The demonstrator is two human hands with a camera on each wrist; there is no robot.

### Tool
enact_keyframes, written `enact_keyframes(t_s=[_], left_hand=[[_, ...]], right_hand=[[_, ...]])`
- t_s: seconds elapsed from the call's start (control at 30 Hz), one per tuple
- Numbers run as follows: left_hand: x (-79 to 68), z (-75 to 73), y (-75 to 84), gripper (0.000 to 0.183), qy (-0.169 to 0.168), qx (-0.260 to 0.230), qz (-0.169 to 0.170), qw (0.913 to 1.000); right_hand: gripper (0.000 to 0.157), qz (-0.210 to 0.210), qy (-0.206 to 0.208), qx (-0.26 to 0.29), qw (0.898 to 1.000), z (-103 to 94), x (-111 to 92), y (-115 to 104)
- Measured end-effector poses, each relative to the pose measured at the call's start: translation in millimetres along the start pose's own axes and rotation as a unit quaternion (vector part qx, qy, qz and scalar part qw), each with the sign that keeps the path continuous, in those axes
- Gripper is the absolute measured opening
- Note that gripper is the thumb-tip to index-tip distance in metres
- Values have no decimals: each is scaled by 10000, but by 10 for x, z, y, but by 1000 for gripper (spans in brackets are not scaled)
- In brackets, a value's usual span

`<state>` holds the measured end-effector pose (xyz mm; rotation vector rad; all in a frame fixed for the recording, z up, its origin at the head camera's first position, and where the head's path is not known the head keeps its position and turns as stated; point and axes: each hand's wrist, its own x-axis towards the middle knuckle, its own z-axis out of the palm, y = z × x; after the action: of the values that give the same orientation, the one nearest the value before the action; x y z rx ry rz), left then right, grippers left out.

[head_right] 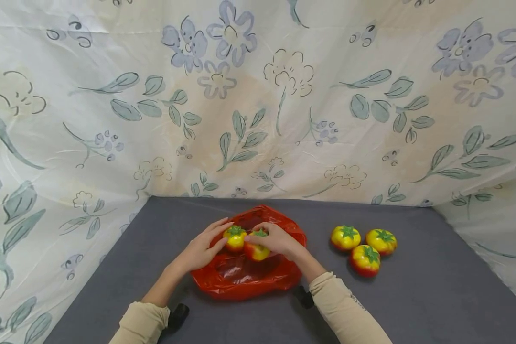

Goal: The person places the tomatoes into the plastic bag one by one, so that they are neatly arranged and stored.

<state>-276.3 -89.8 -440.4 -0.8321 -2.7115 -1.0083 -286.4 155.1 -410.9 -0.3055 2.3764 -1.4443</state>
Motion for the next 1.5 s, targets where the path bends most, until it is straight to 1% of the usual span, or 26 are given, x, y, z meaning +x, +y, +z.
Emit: enact_keyframes(t_s=[0.13, 0.2, 0.27, 0.37, 0.5, 0.57, 0.73, 0.87, 0.97, 1.07, 1.2, 1.33, 1.5], left_hand=[[7, 0, 19, 47, -41, -58, -3, 10000], [10, -2, 28, 46, -81, -93, -4, 9999], [11, -4, 37, 46, -115, -108, -19, 9999], [12, -5, 47, 46, -118, -59, -10, 9999], [18, -3, 53, 45, -71, -5, 37, 10000], [19, -3, 57, 45, -56, -12, 36, 10000], [14, 1, 64, 45, -41, -56, 5, 10000], [5, 5, 65, 45, -67, -35, -53, 10000], [1, 4, 67, 45, -48, -27, -20, 10000], [-2, 7, 66, 45, -27, -39, 31, 10000], [-10, 14, 66, 45, -35, -24, 61, 10000], [-14, 19, 69, 45, -38, -22, 37, 10000], [-20, 25, 69, 45, -43, -16, -46, 10000]], right_hand=[[59, 37, -117, 209, 9997, 126, 9, -8], [58, 40, -140, 231, 9996, 177, 7, -12], [58, 11, -150, 177, 9997, 224, 7, -12], [60, -44, -83, -73, 9999, 288, 9, -19], [61, -234, 23, -513, 9984, 379, 19, -31], [60, -346, 25, -625, 9974, 424, 19, -38], [60, -443, -51, -641, 9969, 525, 8, -40], [64, -417, -78, -692, 9967, 596, 6, -38], [66, -393, -80, -748, 9964, 644, 7, -41], [65, -434, -105, -834, 9955, 683, 12, -39], [56, -562, -182, -838, 9947, 704, 32, -15], [48, -579, -241, -619, 9961, 680, 40, 19], [45, -525, -312, -271, 9978, 637, 53, 62]])
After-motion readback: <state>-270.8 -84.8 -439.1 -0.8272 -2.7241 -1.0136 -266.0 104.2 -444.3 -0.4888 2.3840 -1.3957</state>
